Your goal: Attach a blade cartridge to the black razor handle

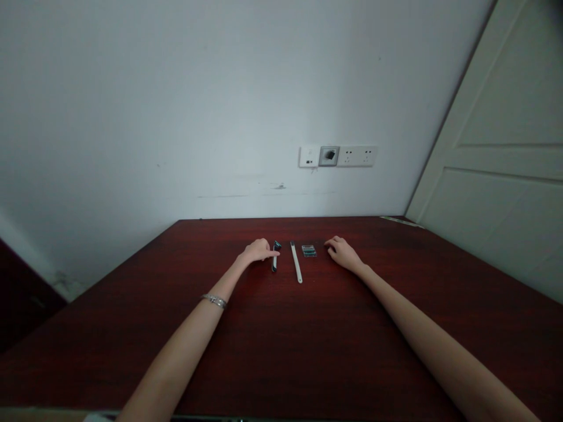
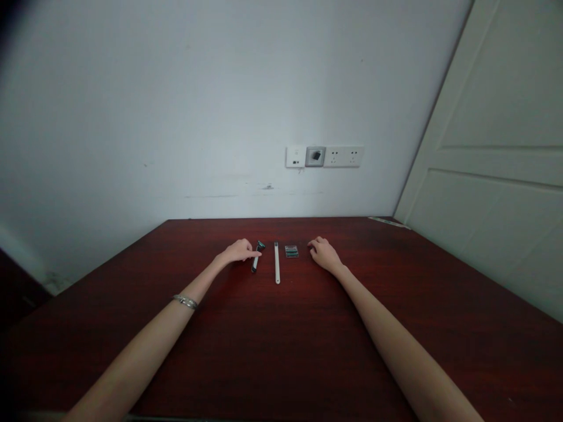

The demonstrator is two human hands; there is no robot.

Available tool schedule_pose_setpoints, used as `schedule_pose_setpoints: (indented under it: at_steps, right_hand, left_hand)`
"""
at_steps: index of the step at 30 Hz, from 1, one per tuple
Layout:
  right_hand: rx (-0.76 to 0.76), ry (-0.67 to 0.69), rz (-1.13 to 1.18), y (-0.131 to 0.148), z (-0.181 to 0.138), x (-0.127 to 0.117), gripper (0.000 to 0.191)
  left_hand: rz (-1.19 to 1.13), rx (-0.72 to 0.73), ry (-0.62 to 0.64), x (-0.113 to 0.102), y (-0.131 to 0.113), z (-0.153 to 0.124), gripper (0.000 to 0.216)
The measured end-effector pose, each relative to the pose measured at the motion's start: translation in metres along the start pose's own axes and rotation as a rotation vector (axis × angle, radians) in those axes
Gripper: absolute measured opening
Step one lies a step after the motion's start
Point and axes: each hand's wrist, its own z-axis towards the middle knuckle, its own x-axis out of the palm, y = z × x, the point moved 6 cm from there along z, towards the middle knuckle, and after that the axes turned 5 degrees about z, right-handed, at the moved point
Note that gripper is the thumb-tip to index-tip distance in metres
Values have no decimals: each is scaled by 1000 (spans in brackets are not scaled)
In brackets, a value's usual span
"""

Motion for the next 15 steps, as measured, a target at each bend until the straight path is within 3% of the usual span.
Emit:
schedule_pose_setpoints:
  at_steps: [10,15]
  right_hand:
    - [5,-7,31,2,0,-2,28]
    - [2,-5,26,3,0,-2,28]
  left_hand:
    - [-11,-36,3,5,-18,-4,30]
    - [40,-94,-74,8,-16,1,23]
